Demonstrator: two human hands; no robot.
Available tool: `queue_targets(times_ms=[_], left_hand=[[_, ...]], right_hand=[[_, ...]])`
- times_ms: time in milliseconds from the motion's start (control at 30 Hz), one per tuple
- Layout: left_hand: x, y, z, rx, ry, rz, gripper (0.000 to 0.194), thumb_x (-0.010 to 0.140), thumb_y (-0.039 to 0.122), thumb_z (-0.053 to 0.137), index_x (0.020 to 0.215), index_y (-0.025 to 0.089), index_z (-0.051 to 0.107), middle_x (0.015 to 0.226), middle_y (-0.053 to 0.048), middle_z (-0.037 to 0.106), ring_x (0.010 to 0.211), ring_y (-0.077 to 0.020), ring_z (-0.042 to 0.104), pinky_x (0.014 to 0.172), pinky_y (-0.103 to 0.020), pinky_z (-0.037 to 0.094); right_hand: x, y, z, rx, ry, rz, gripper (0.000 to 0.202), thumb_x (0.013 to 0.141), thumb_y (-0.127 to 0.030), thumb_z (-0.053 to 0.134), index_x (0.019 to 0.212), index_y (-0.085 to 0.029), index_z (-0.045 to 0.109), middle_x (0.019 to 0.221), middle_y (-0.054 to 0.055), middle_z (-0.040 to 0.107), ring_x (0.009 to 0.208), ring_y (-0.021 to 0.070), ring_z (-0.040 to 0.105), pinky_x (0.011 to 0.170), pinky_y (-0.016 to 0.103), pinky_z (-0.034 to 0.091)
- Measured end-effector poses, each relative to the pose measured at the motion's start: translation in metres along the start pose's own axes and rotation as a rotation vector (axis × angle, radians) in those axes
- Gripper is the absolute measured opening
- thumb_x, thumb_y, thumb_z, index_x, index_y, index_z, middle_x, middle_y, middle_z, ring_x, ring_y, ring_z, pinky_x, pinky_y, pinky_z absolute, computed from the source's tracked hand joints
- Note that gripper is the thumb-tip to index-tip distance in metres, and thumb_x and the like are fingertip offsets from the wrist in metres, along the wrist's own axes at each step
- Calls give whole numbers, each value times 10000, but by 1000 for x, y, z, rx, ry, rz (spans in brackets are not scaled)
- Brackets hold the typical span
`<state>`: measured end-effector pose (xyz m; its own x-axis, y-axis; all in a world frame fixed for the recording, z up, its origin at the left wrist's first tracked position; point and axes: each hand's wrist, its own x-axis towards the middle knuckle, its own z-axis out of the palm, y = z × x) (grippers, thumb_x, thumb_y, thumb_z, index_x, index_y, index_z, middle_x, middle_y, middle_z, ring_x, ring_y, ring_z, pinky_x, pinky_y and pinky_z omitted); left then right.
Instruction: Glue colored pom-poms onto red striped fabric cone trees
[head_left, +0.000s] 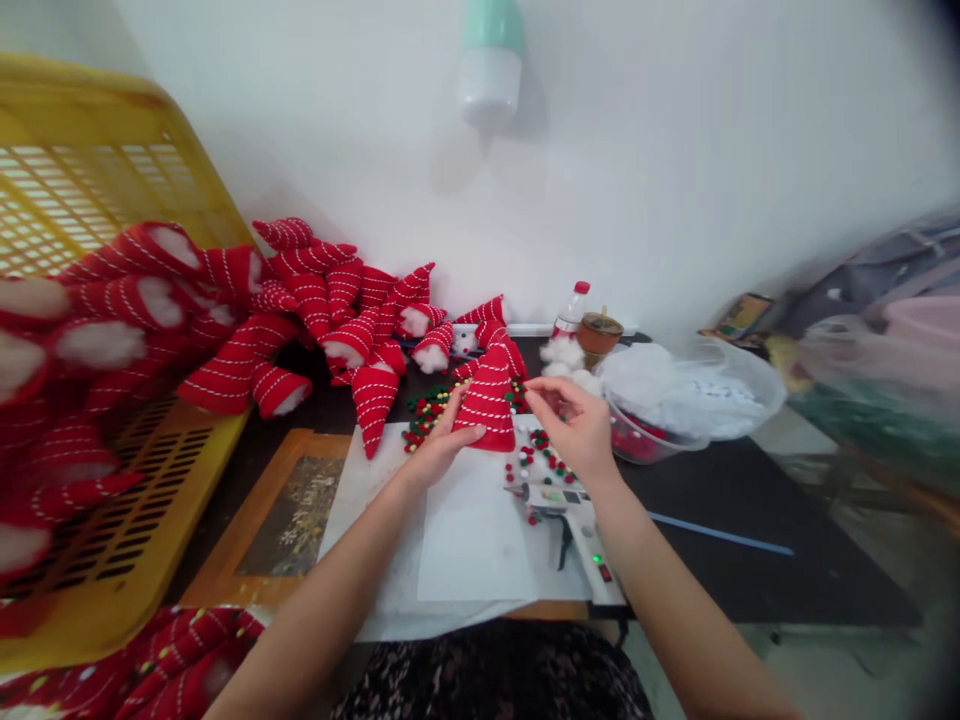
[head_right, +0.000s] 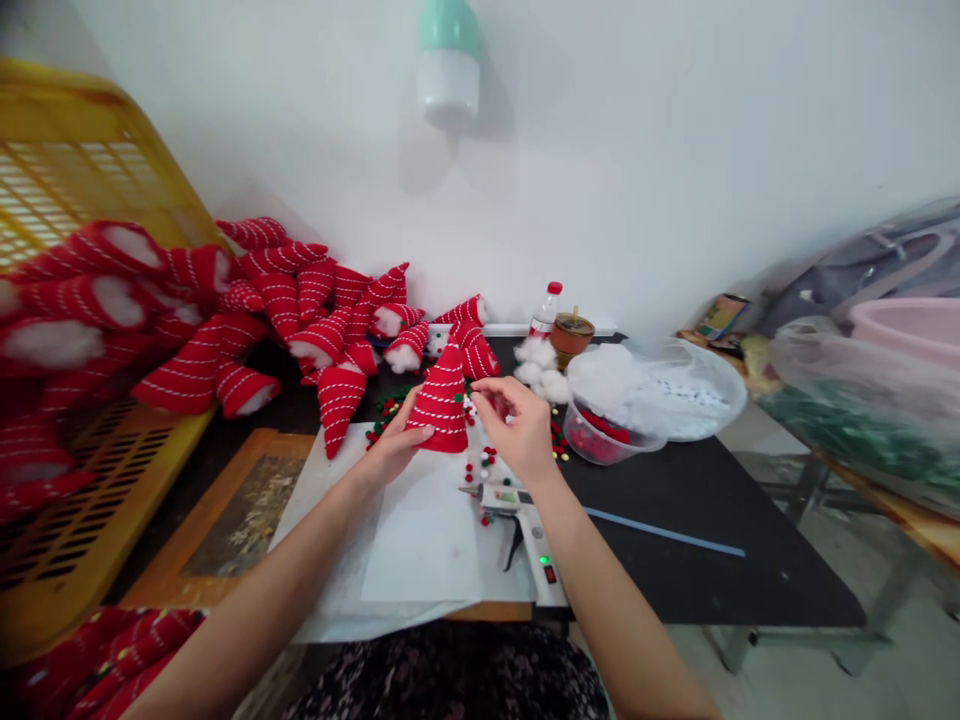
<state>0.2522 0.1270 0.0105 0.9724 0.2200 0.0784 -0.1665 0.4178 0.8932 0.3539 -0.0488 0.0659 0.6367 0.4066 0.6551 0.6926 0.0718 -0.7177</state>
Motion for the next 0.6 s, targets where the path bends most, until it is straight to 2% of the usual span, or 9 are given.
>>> queue_targets(times_ms=[67, 200, 233, 400, 600], left_hand=[[1, -1, -1, 3, 19, 8, 1065, 734, 316, 834, 1614, 349, 235, 1424, -87, 641, 1279, -333, 625, 1133, -476, 433], [1, -2, -1, 13, 31, 23, 1027, 762, 287, 811, 1606, 357, 231, 1379, -81, 657, 1189, -297, 667, 1087, -449, 463], [1, -2, -1, 16, 26, 32, 1019, 768, 278, 807, 1605, 355, 232, 1360, -79, 665, 1173, -288, 671, 1076, -439, 469], [2, -2, -2, 43, 13, 71, 999, 775, 266, 800, 1598, 353, 240, 1365, -75, 656, 1192, -285, 655, 1052, -412, 480], [2, -2, -3, 87, -2, 56, 984, 794, 286, 799, 1600, 357, 238, 1407, -72, 635, 1237, -304, 632, 1070, -418, 461]], right_hand=[[-4, -5, -4, -35, -10, -32, 63, 928, -263, 647, 947, -215, 684, 798, 17, 690, 627, 154, 583, 590, 284, 487], [-16, -12, -4, -210, -270, -230, 24, 922, -190, 651, 930, -208, 665, 867, 42, 707, 709, 171, 636, 655, 294, 515], [-18, -12, -2, -246, -302, -272, 44, 924, -172, 645, 946, -202, 669, 893, 56, 716, 747, 182, 653, 677, 300, 524], [-22, -11, 6, -285, -217, -346, 147, 941, -86, 571, 931, -196, 668, 897, 71, 724, 794, 196, 682, 723, 302, 546], [-19, -10, 9, -272, -157, -366, 139, 965, -112, 561, 952, -205, 665, 879, 56, 717, 761, 186, 680, 697, 286, 545]])
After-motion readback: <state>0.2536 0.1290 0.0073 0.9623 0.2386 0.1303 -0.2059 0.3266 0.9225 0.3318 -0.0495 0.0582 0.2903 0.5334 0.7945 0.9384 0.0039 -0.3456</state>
